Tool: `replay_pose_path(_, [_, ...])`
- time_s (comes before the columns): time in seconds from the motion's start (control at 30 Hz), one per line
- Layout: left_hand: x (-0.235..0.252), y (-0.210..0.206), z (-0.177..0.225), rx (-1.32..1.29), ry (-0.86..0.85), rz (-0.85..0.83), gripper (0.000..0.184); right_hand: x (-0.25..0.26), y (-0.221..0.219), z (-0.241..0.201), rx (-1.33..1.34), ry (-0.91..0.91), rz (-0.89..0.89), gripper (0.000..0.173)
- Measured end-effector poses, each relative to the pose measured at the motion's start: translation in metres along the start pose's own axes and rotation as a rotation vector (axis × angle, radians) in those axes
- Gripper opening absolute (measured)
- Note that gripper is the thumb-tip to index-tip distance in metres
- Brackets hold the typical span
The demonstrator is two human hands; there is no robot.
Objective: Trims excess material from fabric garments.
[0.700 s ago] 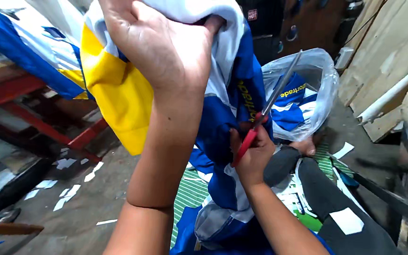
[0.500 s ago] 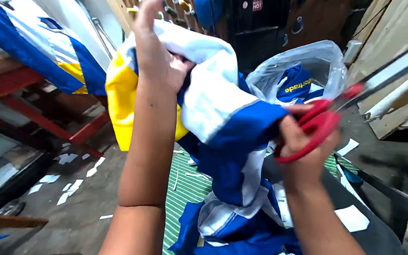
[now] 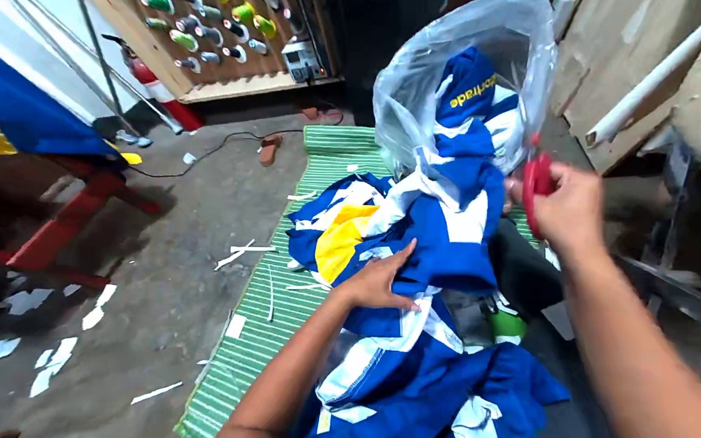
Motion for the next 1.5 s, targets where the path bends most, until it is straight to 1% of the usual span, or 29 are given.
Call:
replay_pose_path(0.07, [0.015, 0.002, -0.011, 0.030, 0.079, 0.125, 0.082, -0.042, -0.022, 0.042, 0.094, -0.039, -0.017, 0.037])
replay_pose_path(0.13, [0.029, 0.018, -0.005, -0.075, 0.111, 0.269, 0.042, -0.086, -0.041, 0.073, 0.218, -0.086, 0.034, 0.050])
replay_pose_path(0.17, [0.035, 0.025, 0.004, -0.121, 0.107, 0.292, 0.030, -0.104, -0.048, 0.080, 0.290, -0.108, 0.086, 0.056])
replay_pose_path(0.23, [0.048, 0.030, 0.024, -0.113, 0.035, 0.198, 0.020, -0.118, -0.057, 0.087, 0.360, -0.182, 0.197, 0.056])
replay_pose_path(0.3, [0.058, 0.022, 0.031, -0.035, 0.013, 0.057, 0.019, -0.110, -0.065, 0.095, 0.358, -0.296, 0.268, 0.047])
replay_pose_path(0.33, [0.060, 0.018, 0.030, 0.006, 0.048, 0.042, 0.021, -0.101, -0.068, 0.098, 0.349, -0.339, 0.292, 0.038])
replay_pose_path(0.37, [0.062, 0.017, 0.026, 0.047, 0.101, 0.070, 0.024, -0.090, -0.071, 0.099, 0.334, -0.356, 0.311, 0.027])
replay_pose_path(0.43, [0.061, 0.023, 0.012, 0.128, 0.219, 0.178, 0.025, -0.071, -0.068, 0.088, 0.359, -0.328, 0.300, 0.019])
replay_pose_path(0.47, [0.061, 0.028, 0.003, 0.150, 0.260, 0.217, 0.028, -0.062, -0.062, 0.075, 0.402, -0.271, 0.275, 0.018])
replay_pose_path(0.53, [0.062, 0.032, -0.013, 0.057, 0.269, 0.225, 0.044, -0.048, -0.045, 0.040, 0.464, -0.094, 0.207, 0.017])
replay_pose_path(0.6, [0.061, 0.030, -0.030, -0.231, 0.229, 0.180, 0.056, -0.036, -0.029, 0.002, 0.522, 0.062, 0.128, 0.015])
replay_pose_path(0.63, [0.059, 0.028, -0.036, -0.359, 0.233, 0.153, 0.057, -0.031, -0.023, -0.016, 0.563, 0.118, 0.090, 0.014])
replay_pose_path(0.7, [0.058, 0.029, -0.036, -0.468, 0.274, 0.117, 0.046, -0.018, -0.013, -0.052, 0.672, 0.212, 0.043, 0.011])
replay_pose_path(0.77, [0.055, 0.028, -0.045, -0.352, 0.382, 0.044, 0.030, -0.006, -0.006, -0.081, 0.793, 0.261, -0.013, 0.013])
replay_pose_path(0.8, [0.055, 0.023, -0.064, -0.288, 0.416, -0.001, 0.028, -0.003, -0.002, -0.093, 0.844, 0.282, -0.044, 0.013])
replay_pose_path(0.83, [0.060, 0.018, -0.090, -0.241, 0.391, -0.044, 0.030, 0.001, 0.002, -0.105, 0.888, 0.309, -0.068, 0.014])
replay_pose_path(0.87, [0.066, 0.014, -0.101, -0.216, 0.380, -0.067, 0.031, 0.004, 0.005, -0.115, 0.927, 0.346, -0.090, 0.014])
replay_pose_path(0.93, [0.081, 0.019, -0.080, -0.263, 0.227, 0.002, 0.025, 0.009, 0.011, -0.133, 0.996, 0.406, -0.140, 0.015])
replay_pose_path(0.97, [0.086, 0.027, -0.059, -0.380, 0.114, 0.071, 0.023, 0.011, 0.012, -0.141, 1.033, 0.412, -0.169, 0.015])
replay_pose_path(1.0, [0.084, 0.040, -0.032, -0.510, 0.069, 0.151, 0.023, 0.013, 0.015, -0.147, 1.066, 0.410, -0.187, 0.016])
replay_pose_path(1.07, [0.072, 0.076, 0.022, -0.672, 0.095, 0.424, 0.016, 0.018, 0.023, -0.154, 1.094, 0.410, -0.173, 0.018])
replay_pose_path(1.13, [0.061, 0.113, 0.023, -0.755, -0.002, 0.636, 0.023, 0.028, 0.037, -0.152, 1.053, 0.401, -0.068, 0.017])
replay_pose_path(1.2, [0.033, 0.147, 0.010, -0.648, -0.064, 0.701, 0.026, 0.042, 0.049, -0.143, 1.017, 0.341, 0.060, 0.016])
replay_pose_path(1.23, [0.015, 0.161, 0.013, -0.616, -0.006, 0.707, 0.024, 0.050, 0.052, -0.136, 1.005, 0.314, 0.112, 0.016])
replay_pose_path(1.3, [-0.016, 0.183, 0.038, -0.584, 0.070, 0.598, 0.018, 0.065, 0.050, -0.121, 0.947, 0.286, 0.182, 0.015])
replay_pose_path(1.37, [-0.043, 0.198, 0.056, -0.717, -0.032, 0.555, 0.018, 0.077, 0.038, -0.105, 0.728, 0.214, 0.190, 0.012])
replay_pose_path(1.4, [-0.054, 0.201, 0.061, -0.811, -0.094, 0.573, 0.021, 0.080, 0.028, -0.097, 0.576, 0.152, 0.163, 0.018])
replay_pose_path(1.47, [-0.065, 0.194, 0.067, -1.045, -0.100, 0.719, 0.040, 0.071, 0.011, -0.088, 0.371, 0.081, 0.104, 0.031])
replay_pose_path(1.5, [-0.065, 0.185, 0.065, -1.161, -0.064, 0.785, 0.042, 0.061, 0.005, -0.088, 0.321, 0.104, 0.078, 0.032])
Point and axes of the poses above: each hand's wrist, its own x-axis towards the middle knuckle, its own y-axis out of the back of the hand, z = x × y, the point moved 7 cm from there along x, towards the middle knuckle, and after that the axes turned 6 degrees about -y, right-handed, at the moved point
